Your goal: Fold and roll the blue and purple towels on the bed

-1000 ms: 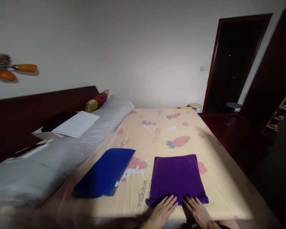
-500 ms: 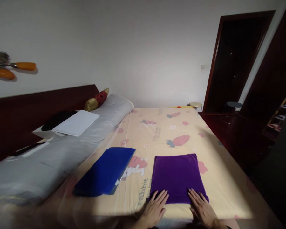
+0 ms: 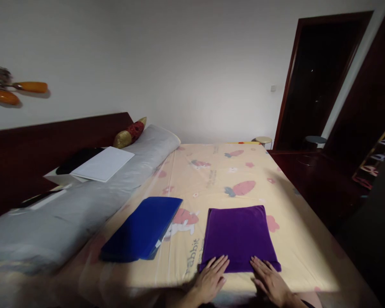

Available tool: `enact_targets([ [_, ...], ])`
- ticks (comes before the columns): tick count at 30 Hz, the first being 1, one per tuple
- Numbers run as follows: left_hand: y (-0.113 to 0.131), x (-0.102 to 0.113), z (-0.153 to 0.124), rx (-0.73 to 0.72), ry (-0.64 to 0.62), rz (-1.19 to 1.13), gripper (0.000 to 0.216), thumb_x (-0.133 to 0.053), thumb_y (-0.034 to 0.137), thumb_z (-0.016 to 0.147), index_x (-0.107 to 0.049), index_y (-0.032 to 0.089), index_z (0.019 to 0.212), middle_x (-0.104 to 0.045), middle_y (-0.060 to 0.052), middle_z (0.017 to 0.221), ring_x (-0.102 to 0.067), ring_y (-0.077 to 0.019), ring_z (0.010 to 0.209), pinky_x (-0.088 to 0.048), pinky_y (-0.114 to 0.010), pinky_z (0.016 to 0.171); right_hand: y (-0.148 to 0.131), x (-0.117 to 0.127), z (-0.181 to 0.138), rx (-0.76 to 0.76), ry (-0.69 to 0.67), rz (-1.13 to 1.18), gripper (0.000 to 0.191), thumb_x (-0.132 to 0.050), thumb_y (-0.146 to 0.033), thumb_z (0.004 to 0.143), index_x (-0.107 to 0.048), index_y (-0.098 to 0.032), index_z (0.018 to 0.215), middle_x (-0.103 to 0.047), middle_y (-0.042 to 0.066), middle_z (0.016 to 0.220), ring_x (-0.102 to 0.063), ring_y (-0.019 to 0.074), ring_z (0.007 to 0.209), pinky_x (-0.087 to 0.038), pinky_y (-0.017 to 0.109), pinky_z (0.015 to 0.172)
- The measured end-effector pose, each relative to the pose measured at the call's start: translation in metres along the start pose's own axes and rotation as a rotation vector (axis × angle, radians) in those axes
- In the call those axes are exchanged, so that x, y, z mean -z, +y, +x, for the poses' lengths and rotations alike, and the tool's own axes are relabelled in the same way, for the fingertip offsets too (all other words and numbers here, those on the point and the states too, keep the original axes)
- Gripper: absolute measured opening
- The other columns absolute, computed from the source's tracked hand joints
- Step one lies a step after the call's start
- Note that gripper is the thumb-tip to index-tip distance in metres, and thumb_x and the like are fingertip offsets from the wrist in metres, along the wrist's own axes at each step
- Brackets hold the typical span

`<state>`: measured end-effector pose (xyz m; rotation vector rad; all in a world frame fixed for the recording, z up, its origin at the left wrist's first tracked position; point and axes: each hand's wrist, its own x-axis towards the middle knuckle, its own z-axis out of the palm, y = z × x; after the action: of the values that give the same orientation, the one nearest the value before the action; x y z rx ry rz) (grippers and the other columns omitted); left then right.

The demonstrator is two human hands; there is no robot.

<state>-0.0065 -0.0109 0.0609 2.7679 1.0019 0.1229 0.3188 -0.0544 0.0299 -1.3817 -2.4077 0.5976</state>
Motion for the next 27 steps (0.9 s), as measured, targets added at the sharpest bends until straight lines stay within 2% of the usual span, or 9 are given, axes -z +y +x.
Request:
enact_targets([
  [6, -0.034, 0.002, -0.017, 0.100, 0.122, 0.141, 0.061, -0.037, 0.037, 0.097, -0.006, 0.033, 0.149, -0.030, 0.001, 0.153, -0.034, -0.0180, 0.137, -0.028, -0.039, 0.114, 0.049, 0.000, -0.016, -0.128, 0.201, -0.209, 0.052, -0.041, -0.050, 0.093, -0.039, -0.030, 0.140, -0.044, 0.005, 0.143, -0.042, 0.0254, 0.131, -0.037, 0.044, 0.109],
  [8, -0.036, 0.002, -0.017, 0.116, 0.137, 0.136, 0.060, -0.036, 0.038, 0.097, -0.007, 0.033, 0.149, -0.031, -0.001, 0.152, -0.034, -0.0206, 0.137, -0.028, -0.043, 0.114, 0.051, -0.002, -0.015, -0.135, 0.265, -0.260, 0.053, -0.043, -0.052, 0.091, -0.043, -0.028, 0.139, -0.046, 0.007, 0.141, -0.045, 0.0265, 0.129, -0.039, 0.044, 0.107],
  [10, -0.029, 0.003, -0.011, 0.118, 0.139, 0.111, 0.060, -0.035, 0.037, 0.097, -0.007, 0.032, 0.149, -0.030, -0.002, 0.153, -0.033, -0.0225, 0.138, -0.028, -0.045, 0.113, 0.041, -0.001, -0.010, -0.128, 0.287, -0.264, 0.054, -0.042, -0.051, 0.092, -0.040, -0.028, 0.140, -0.042, 0.007, 0.144, -0.042, 0.0272, 0.131, -0.038, 0.044, 0.107],
  [12, -0.016, 0.005, -0.003, 0.096, 0.118, 0.059, 0.061, -0.035, 0.036, 0.097, -0.003, 0.032, 0.149, -0.026, -0.002, 0.155, -0.030, -0.0223, 0.139, -0.028, -0.045, 0.114, 0.024, 0.003, -0.003, -0.101, 0.230, -0.218, 0.055, -0.039, -0.050, 0.094, -0.029, -0.032, 0.145, -0.034, 0.005, 0.149, -0.036, 0.0261, 0.135, -0.036, 0.045, 0.109],
  [15, 0.005, 0.006, 0.009, 0.020, 0.039, -0.031, 0.065, -0.036, 0.033, 0.096, 0.002, 0.034, 0.148, -0.017, 0.002, 0.157, -0.023, -0.0196, 0.142, -0.027, -0.042, 0.115, -0.004, 0.008, 0.006, -0.022, 0.034, -0.111, 0.055, -0.033, -0.049, 0.096, -0.014, -0.039, 0.147, -0.024, 0.000, 0.153, -0.028, 0.0239, 0.139, -0.032, 0.048, 0.111],
  [18, 0.014, 0.002, 0.013, -0.031, -0.029, -0.070, 0.067, -0.039, 0.032, 0.094, 0.001, 0.038, 0.148, -0.013, 0.004, 0.158, -0.020, -0.0198, 0.143, -0.026, -0.046, 0.115, -0.013, 0.007, 0.009, 0.016, -0.083, -0.053, 0.055, -0.031, -0.051, 0.096, -0.012, -0.042, 0.146, -0.022, -0.001, 0.154, -0.026, 0.0235, 0.140, -0.030, 0.051, 0.111],
  [20, 0.009, 0.000, 0.010, -0.024, -0.043, -0.056, 0.068, -0.041, 0.031, 0.093, -0.001, 0.039, 0.147, -0.015, 0.004, 0.157, -0.022, -0.0202, 0.142, -0.025, -0.048, 0.115, -0.004, 0.005, 0.007, -0.044, -0.062, -0.065, 0.053, -0.030, -0.052, 0.095, -0.018, -0.041, 0.145, -0.025, 0.000, 0.153, -0.027, 0.0239, 0.139, -0.030, 0.051, 0.111],
  [24, -0.020, 0.003, -0.006, 0.086, 0.014, 0.043, 0.065, -0.041, 0.033, 0.094, -0.003, 0.038, 0.148, -0.022, 0.004, 0.156, -0.027, -0.0189, 0.140, -0.026, -0.044, 0.115, 0.034, 0.004, -0.006, -0.208, 0.087, -0.159, 0.054, -0.032, -0.054, 0.094, -0.030, -0.034, 0.144, -0.033, 0.004, 0.150, -0.033, 0.0264, 0.137, -0.031, 0.052, 0.110],
  [27, -0.041, 0.011, -0.021, 0.166, 0.075, 0.120, 0.059, -0.037, 0.036, 0.096, -0.007, 0.038, 0.148, -0.026, 0.003, 0.154, -0.030, -0.0187, 0.139, -0.027, -0.042, 0.113, 0.057, 0.007, -0.017, -0.229, 0.164, -0.236, 0.054, -0.034, -0.052, 0.094, -0.033, -0.030, 0.143, -0.037, 0.005, 0.148, -0.036, 0.0267, 0.136, -0.033, 0.050, 0.108],
])
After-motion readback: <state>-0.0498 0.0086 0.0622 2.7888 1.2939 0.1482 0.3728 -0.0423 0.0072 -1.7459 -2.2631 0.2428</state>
